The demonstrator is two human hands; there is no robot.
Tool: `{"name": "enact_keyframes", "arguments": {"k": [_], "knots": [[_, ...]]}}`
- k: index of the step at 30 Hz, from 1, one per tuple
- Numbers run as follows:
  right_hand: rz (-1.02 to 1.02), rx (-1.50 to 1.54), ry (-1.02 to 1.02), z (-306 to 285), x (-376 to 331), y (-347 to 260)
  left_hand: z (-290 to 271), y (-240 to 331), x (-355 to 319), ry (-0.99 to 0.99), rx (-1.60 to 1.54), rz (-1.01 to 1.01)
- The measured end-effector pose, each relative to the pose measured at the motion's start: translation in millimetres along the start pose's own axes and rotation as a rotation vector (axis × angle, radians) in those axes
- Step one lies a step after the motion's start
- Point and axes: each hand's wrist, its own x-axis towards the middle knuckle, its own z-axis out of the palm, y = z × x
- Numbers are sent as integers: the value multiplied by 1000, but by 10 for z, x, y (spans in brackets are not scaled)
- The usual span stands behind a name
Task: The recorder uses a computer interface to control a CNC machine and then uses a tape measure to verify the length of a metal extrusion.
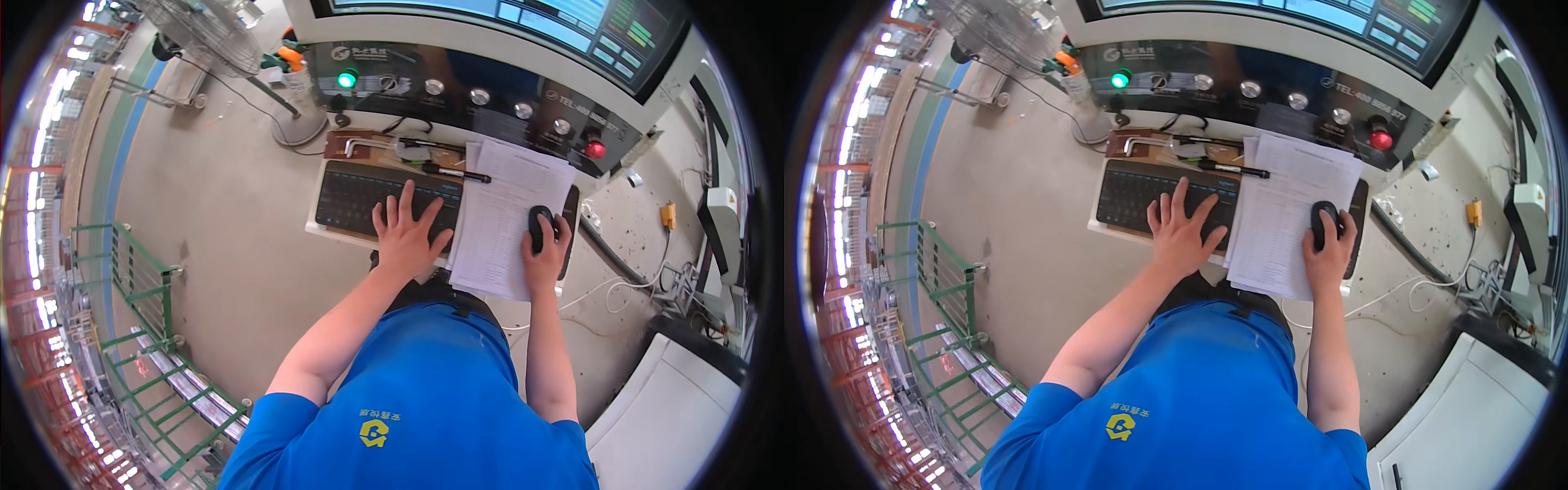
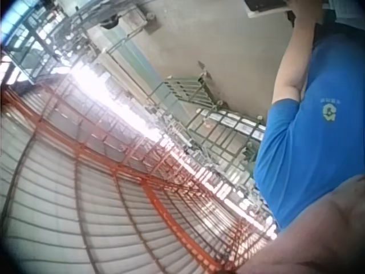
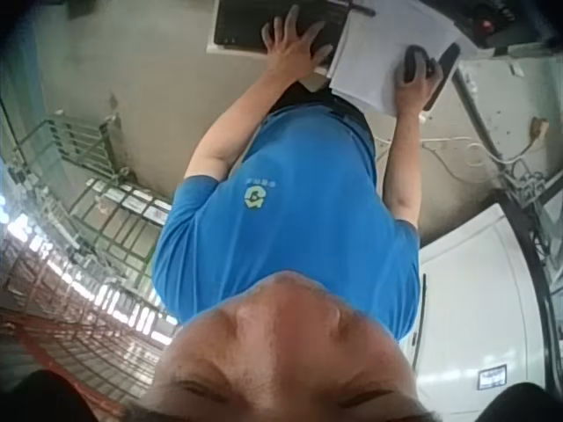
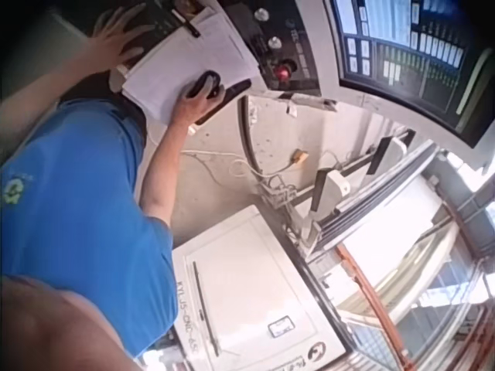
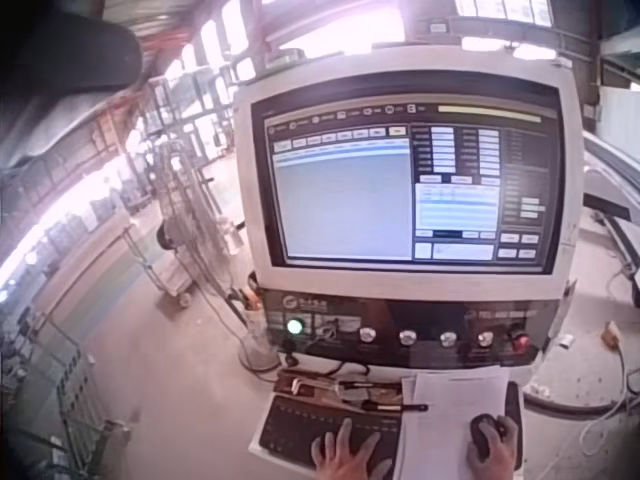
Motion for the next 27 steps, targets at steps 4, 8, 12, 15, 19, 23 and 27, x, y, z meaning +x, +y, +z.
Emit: {"name": "enact_keyframes", "arguments": {"k": [4,8,12,15,19,23,27], "knots": [[2,12,14,-36,103,-33,-44,-460,75,127,108,-236],[-27,-43,23,-61,85,5,-101,-917,74,130,175,-306],[-41,51,41,24,18,1,-252,-1034,-66,93,169,-302],[-7,61,50,-7,-56,-27,-261,-1072,-108,133,101,-268],[27,20,60,-64,-136,-37,-152,-1256,-153,247,23,-290],[-34,-38,90,-84,-87,-49,119,-1669,-223,281,-166,-315],[-55,-59,122,12,15,59,85,-1585,-82,375,-135,-259]]}}
